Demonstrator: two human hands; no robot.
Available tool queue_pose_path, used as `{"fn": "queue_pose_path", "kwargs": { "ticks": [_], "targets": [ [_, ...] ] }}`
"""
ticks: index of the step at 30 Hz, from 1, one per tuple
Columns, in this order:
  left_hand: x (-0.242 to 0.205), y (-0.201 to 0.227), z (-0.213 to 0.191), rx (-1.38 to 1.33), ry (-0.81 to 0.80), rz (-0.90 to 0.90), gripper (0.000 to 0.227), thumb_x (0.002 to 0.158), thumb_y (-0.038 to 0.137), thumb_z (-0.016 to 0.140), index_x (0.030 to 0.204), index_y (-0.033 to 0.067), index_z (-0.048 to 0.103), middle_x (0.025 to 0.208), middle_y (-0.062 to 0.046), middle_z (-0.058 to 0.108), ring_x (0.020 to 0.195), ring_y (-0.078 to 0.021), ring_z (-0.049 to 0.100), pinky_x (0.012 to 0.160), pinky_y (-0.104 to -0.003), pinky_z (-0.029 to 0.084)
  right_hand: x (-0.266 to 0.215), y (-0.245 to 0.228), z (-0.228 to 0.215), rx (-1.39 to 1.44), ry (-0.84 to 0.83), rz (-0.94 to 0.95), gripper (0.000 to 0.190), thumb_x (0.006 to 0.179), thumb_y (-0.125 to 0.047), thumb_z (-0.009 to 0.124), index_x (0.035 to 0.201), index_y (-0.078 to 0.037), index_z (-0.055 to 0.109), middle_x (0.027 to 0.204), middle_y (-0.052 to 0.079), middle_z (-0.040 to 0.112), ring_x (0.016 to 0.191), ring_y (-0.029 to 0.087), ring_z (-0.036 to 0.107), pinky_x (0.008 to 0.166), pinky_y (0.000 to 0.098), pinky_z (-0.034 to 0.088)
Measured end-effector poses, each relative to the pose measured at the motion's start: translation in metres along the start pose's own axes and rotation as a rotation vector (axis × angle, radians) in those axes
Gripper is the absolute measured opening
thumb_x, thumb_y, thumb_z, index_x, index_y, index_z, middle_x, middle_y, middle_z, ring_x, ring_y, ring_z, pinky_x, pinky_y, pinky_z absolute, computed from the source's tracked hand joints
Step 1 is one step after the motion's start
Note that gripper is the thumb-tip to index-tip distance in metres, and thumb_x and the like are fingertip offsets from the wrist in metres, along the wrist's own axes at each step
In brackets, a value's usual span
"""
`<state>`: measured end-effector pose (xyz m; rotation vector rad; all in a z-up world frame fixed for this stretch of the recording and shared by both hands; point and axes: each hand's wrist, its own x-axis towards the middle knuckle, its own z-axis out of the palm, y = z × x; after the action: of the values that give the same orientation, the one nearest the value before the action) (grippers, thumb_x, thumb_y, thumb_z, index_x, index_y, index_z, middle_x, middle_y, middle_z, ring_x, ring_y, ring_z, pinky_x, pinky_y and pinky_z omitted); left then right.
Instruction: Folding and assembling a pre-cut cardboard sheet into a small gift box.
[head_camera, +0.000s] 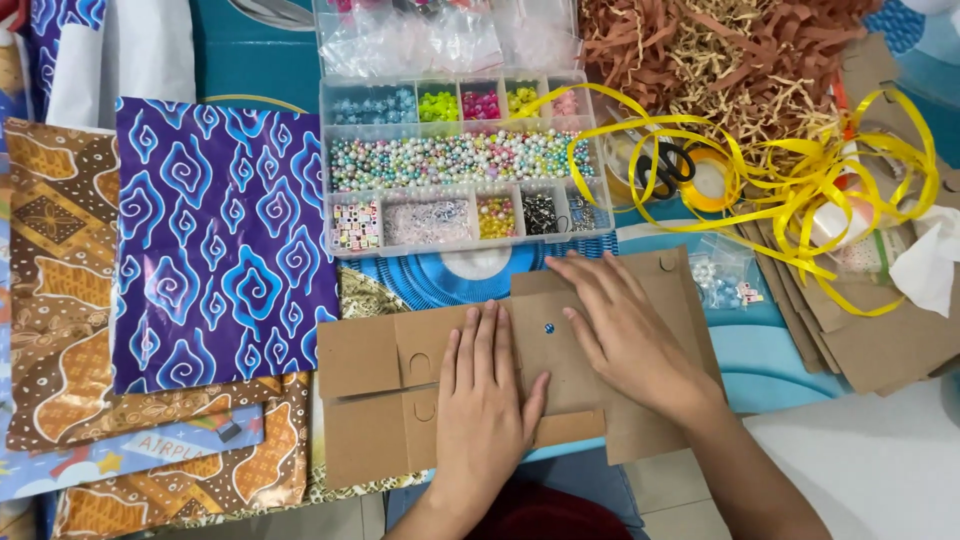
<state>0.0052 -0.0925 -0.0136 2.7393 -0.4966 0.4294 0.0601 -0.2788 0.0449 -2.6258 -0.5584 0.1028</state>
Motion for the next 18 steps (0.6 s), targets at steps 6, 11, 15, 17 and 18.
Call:
{"fn": "queue_pose_path", "kwargs": {
  "ticks": [6,11,15,17,18],
  "targets": [
    [0.002,0.000,-0.006,0.045,-0.024,-0.017,0.075,0.103,0.053,0.046,0.155,-0.0024,0.040,0.158,-0.017,0.046,0.151,-0.0292,0.038,0.125,-0.043,0.029,-0.023,-0.012,0.011,0.100,0.086,0.032,0.054,0.101,-0.016,0.052,0.152,-0.005,0.039,0.128,0.011,0.069,0.125,0.027,0.063,0.119,0.0450,0.037],
    [0.001,0.000,-0.001,0.097,-0.020,0.026,0.067,0.104,0.048,0.047,0.162,0.0168,0.036,0.163,-0.018,0.038,0.152,-0.0319,0.035,0.122,-0.046,0.031,-0.031,-0.027,0.016,0.086,0.095,0.057,0.051,0.102,-0.013,0.047,0.151,-0.003,0.040,0.153,0.013,0.053,0.141,0.029,0.052,0.121,0.0462,0.035],
    [0.000,-0.001,0.002,0.115,-0.031,0.047,0.067,0.105,0.047,0.043,0.163,0.0144,0.033,0.165,-0.017,0.035,0.154,-0.0321,0.032,0.124,-0.046,0.029,-0.028,-0.026,0.024,-0.087,0.048,-0.047,0.069,0.105,-0.032,0.049,0.161,-0.002,0.023,0.162,0.017,0.043,0.150,0.035,0.040,0.126,0.0516,0.025],
    [-0.001,-0.001,0.003,0.121,-0.034,0.058,0.065,0.106,0.046,0.037,0.160,0.0098,0.037,0.164,-0.018,0.037,0.153,-0.0330,0.033,0.123,-0.047,0.029,-0.022,-0.026,0.025,0.005,-0.073,-0.138,0.075,0.107,-0.044,0.042,0.161,0.002,0.019,0.165,0.021,0.034,0.155,0.036,0.029,0.127,0.0535,0.016],
    [0.000,0.000,0.004,0.116,-0.034,0.065,0.065,0.106,0.046,0.037,0.160,0.0098,0.037,0.164,-0.018,0.037,0.153,-0.0330,0.033,0.123,-0.047,0.029,-0.022,-0.025,0.032,0.002,-0.070,-0.131,0.075,0.107,-0.044,0.042,0.161,0.002,0.019,0.165,0.021,0.034,0.155,0.036,0.029,0.127,0.0535,0.016]
  ]
}}
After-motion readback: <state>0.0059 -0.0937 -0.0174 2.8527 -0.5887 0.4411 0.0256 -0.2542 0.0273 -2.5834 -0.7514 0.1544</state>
